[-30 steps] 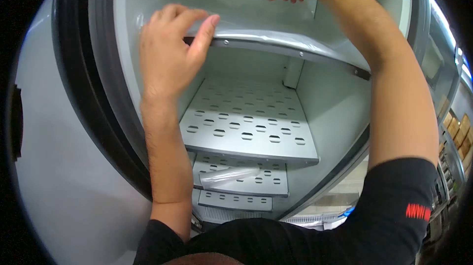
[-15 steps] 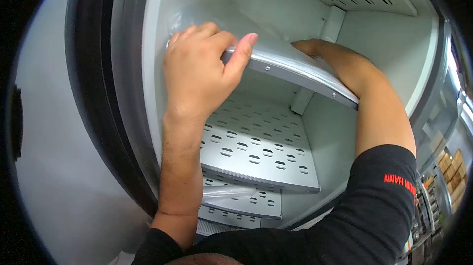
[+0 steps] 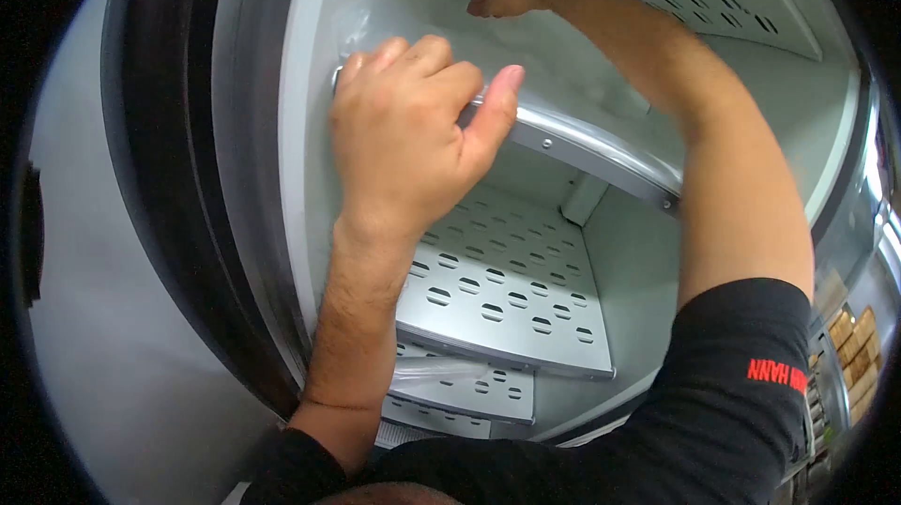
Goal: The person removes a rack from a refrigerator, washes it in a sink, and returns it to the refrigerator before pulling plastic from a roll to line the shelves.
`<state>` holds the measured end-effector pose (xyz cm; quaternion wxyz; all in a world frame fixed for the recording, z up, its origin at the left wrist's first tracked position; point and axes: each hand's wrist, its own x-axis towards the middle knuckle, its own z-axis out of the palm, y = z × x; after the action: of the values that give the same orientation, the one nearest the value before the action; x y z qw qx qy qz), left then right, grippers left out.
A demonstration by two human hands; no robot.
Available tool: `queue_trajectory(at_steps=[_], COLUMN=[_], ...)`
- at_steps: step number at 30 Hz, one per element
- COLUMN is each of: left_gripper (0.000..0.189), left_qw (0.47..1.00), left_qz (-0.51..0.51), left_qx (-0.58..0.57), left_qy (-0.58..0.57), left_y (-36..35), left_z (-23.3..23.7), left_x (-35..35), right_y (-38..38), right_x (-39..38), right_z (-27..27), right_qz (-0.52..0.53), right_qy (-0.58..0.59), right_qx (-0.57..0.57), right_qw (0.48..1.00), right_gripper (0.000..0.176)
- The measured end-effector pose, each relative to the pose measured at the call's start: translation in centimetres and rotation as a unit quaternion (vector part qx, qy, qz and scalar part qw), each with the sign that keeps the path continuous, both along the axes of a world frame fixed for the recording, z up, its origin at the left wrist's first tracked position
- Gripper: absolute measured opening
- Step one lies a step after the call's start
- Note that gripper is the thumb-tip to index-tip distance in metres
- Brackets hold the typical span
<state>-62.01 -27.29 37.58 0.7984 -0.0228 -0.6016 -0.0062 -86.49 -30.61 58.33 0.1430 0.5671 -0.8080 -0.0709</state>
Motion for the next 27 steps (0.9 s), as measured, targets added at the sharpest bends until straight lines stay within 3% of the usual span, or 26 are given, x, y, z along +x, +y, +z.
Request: queue_trajectory(at_steps=[3, 7, 13, 18, 22, 27], left_gripper=[0.038, 0.039, 0.037, 0.037, 0.036, 0.04], left_qw=[1.0, 1.0, 1.0, 1.0, 0.998, 0.995], left_qz=[-0.012, -0.012, -0.004, 0.023, 0.055, 0.073], left_qx=[0.002, 0.006, 0.007, 0.01, 0.004, 0.005], left_qy=[0.011, 0.002, 0.003, -0.01, -0.031, -0.064], left_y=[0.0, 0.1, 0.2, 0.2, 0.3, 0.6], left_z=[-0.2, -0.4, -0.3, -0.1, -0.2, -0.3], left_x=[-0.2, -0.1, -0.1, -0.1, 0.1, 0.2], right_y=[-2.2, -2.2, -2.0, 1.5, 5.8, 13.3], right_x=[-1.2, -2.3, -1.4, 1.6, 4.3, 7.1], right_z=[-2.8, -3.4, -3.4, 2.3, 4.9, 3.6], right_qz=[-0.069, -0.112, -0.108, -0.146, -0.202, -0.272], right_qy=[0.079, 0.094, 0.054, -0.001, -0.014, -0.03], right_qx=[-0.18, -0.25, -0.156, -0.052, -0.048, -0.064], right_qw=[0.978, 0.957, 0.98, 0.988, 0.978, 0.96], right_gripper=[0.048, 0.049, 0.052, 0.054, 0.056, 0.059])
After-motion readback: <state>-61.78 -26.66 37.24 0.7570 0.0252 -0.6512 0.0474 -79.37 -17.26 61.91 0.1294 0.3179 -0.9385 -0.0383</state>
